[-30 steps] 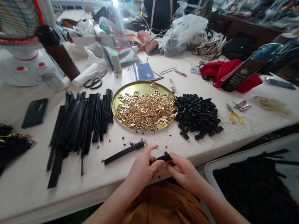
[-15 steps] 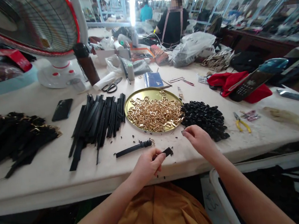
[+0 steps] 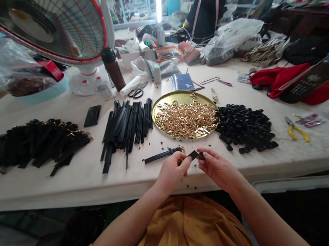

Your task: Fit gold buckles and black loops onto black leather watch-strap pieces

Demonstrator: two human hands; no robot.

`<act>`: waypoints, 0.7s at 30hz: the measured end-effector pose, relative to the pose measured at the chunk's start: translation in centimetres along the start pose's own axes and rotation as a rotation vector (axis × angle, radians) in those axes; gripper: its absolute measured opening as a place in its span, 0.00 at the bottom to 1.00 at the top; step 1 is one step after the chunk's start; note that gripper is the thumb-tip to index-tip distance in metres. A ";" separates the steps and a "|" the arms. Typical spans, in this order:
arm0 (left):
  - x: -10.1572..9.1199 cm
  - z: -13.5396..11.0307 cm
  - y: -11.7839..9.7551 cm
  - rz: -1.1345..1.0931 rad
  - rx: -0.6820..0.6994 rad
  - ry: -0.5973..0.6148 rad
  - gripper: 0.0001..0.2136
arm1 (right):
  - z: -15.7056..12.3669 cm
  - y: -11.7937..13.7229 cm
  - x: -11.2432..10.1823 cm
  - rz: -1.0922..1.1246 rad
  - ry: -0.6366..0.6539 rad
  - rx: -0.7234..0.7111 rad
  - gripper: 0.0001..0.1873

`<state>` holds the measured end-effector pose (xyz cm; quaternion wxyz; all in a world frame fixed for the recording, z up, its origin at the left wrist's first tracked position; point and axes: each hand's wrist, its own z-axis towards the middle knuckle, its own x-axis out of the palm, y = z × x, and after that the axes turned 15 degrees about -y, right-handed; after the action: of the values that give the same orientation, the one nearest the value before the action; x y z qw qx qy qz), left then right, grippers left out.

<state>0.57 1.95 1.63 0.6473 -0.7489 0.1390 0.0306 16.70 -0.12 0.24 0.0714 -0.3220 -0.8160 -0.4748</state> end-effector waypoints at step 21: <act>-0.5 1.2 0.2 0.321 0.093 0.080 0.11 | 0.5 -2.6 -0.2 -0.211 -0.262 -0.319 0.13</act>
<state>0.23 3.16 1.37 0.6620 -0.6867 0.2839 0.0974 15.34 -0.68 -2.02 -0.1370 -0.3012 -0.7619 -0.5568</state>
